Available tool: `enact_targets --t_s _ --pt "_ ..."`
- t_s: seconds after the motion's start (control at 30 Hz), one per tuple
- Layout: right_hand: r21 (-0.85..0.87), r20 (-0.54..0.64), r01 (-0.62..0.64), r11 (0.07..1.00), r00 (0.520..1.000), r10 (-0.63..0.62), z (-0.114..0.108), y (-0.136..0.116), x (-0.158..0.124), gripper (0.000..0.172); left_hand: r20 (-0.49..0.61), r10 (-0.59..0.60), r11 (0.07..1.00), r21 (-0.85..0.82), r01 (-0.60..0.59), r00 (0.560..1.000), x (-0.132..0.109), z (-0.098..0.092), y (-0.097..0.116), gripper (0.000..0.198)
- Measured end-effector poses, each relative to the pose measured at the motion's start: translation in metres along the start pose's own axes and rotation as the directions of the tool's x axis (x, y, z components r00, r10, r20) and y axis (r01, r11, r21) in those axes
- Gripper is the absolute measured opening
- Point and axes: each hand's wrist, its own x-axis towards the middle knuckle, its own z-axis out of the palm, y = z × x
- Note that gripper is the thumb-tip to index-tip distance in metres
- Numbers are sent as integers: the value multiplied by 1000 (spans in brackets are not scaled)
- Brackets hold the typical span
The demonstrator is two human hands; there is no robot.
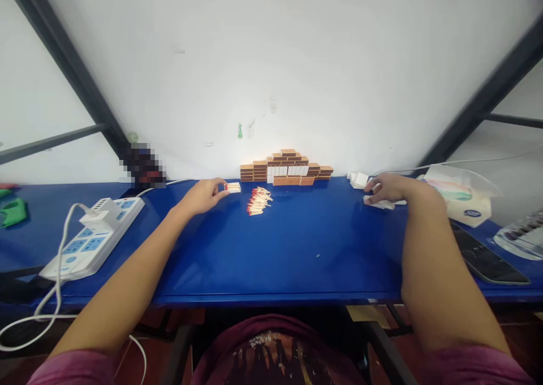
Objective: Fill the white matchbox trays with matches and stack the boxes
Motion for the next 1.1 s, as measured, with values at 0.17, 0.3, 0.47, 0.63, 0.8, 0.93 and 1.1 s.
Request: enact_targets --t_s 0.17,0.3,0.47,0.63,0.8,0.93,1.1 --pt "127 232 -97 987 970 65 -6 5 -8 31 110 -45 997 74 37 993 0 3 -12 39" --pt "87 231 -136 987 966 113 -9 2 -10 30 171 -61 996 75 48 983 -1 5 -9 44" --pt "13 10 25 1000 1000 -25 -9 -27 -16 51 143 -81 993 93 68 986 -2 4 -2 52" --pt "183 -86 530 828 847 -524 16 -123 -61 53 34 -94 973 214 85 995 -5 2 17 55" --pt "304 18 768 563 586 -810 51 -204 -117 41 28 39 999 25 -40 999 -12 -7 50 47" --pt "319 -30 781 538 575 -817 63 -216 -122 34 160 140 987 -105 -124 977 -18 -6 71 55" --pt "366 -147 783 502 582 -800 63 -215 -96 12 160 201 974 -135 -181 966 -21 10 81 66"
